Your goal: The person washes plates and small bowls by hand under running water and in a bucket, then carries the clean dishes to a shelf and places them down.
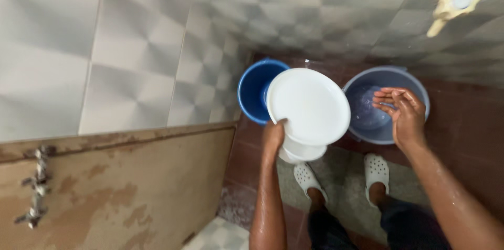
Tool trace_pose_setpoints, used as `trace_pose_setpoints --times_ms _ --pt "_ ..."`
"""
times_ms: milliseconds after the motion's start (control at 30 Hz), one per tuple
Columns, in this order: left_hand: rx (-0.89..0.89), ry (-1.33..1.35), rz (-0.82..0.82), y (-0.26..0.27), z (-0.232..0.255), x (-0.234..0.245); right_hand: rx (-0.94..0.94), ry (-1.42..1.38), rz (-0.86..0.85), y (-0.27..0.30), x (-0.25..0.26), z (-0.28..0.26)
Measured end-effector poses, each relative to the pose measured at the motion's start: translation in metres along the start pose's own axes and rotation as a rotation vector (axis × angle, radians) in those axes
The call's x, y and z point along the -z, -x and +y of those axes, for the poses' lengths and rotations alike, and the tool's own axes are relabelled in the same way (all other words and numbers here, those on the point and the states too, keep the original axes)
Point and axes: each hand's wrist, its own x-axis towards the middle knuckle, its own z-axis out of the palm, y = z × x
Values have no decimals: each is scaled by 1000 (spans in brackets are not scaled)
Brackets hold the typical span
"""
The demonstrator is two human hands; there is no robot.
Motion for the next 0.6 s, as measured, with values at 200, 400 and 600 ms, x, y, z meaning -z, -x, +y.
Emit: trace_pose_setpoints --times_ms 200,400,600 --pt "67 -413 221 18 35 55 -138 373 -166 41 22 183" --pt "170 -375 197 -13 -3 91 -212 825 -429 92 -54 304" --pt "74 -511 276 -43 -74 111 46 1116 -711 92 -111 409"
